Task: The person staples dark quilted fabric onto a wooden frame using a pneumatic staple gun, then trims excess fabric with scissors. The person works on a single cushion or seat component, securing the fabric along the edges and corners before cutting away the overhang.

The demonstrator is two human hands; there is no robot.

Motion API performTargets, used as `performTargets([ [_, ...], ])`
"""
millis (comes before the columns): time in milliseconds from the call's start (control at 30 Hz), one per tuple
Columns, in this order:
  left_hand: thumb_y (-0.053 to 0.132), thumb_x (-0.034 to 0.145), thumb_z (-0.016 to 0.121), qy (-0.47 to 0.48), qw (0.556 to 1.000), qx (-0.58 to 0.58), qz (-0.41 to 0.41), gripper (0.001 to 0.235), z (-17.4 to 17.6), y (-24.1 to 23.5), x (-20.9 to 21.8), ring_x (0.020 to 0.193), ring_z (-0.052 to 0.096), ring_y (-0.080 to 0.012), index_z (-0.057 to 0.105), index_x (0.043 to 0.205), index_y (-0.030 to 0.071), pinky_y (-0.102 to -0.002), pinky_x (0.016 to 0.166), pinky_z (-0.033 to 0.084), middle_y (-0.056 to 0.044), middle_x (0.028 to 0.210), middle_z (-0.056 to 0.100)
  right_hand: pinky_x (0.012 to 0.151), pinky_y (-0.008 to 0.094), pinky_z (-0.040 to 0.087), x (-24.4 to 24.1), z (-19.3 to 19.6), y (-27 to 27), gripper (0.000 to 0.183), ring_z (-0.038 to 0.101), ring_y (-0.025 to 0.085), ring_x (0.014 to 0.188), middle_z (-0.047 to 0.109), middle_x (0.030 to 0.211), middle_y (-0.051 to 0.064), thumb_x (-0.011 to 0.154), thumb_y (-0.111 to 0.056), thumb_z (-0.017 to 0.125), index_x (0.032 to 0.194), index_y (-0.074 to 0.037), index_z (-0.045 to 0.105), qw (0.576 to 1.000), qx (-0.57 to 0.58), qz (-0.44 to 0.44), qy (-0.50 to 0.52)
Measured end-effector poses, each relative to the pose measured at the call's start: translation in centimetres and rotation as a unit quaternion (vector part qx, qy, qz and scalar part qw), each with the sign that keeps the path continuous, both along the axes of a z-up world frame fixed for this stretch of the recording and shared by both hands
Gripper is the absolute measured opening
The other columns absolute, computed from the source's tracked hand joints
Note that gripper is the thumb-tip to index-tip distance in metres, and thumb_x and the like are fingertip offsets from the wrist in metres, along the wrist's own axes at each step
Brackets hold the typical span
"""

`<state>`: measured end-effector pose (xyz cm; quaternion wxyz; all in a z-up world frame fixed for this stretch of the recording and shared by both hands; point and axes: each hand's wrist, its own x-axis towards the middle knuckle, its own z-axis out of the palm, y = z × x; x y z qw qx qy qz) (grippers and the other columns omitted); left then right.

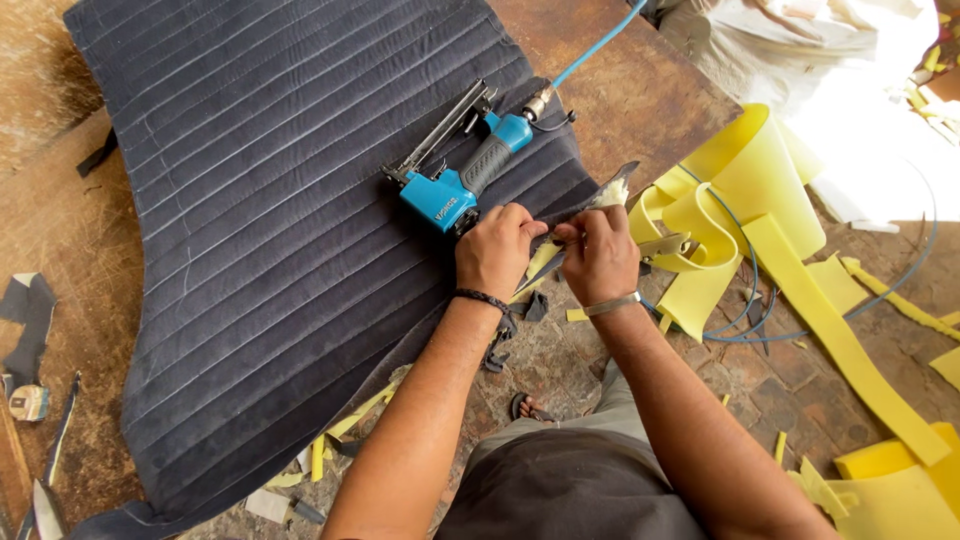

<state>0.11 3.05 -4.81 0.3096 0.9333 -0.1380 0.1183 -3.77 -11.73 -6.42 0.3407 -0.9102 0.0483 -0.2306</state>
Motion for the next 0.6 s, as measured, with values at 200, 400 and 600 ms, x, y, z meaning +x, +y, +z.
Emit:
performTargets([
  [200,0.039,0.091,0.073,0.025,0.999,0.023,0.020,0.028,-0.6,0.1,0.3,0.076,0.072,-0.0295,0.067,0.089,0.013,-0.041,0.063,0.058,-0.006,0.087,0.072,0.065,0.043,0.053,0.2,-2.4,-0.1,0.023,0.066,0.032,0.078,0.062,0.101,0.012,0.098,-0.022,0.076,0.094,-0.004,0.063,0.998,0.061,-0.021,0.007],
  [400,0.037,0.093,0.071,0.060,0.998,0.026,0.027,0.027,-0.9,-0.2,0.5,0.077,0.072,-0.0307,0.065,0.091,0.011,-0.043,0.064,0.058,-0.008,0.089,0.072,0.074,0.039,0.057,2.5,-5.4,-2.8,0.006,0.066,0.030,0.085,0.062,0.097,0.012,0.099,-0.001,0.069,0.099,-0.005,0.064,0.994,0.032,-0.064,-0.087],
  [600,0.032,0.091,0.072,0.026,0.999,0.013,0.027,0.021,0.0,0.1,0.4,0.081,0.070,-0.0369,0.064,0.090,0.012,-0.049,0.067,0.055,-0.010,0.088,0.071,0.065,0.032,0.059,4.4,-1.9,-13.8,0.011,0.073,0.020,0.083,0.061,0.105,0.005,0.105,0.001,0.051,0.111,-0.007,0.047,0.899,0.434,-0.056,-0.005],
])
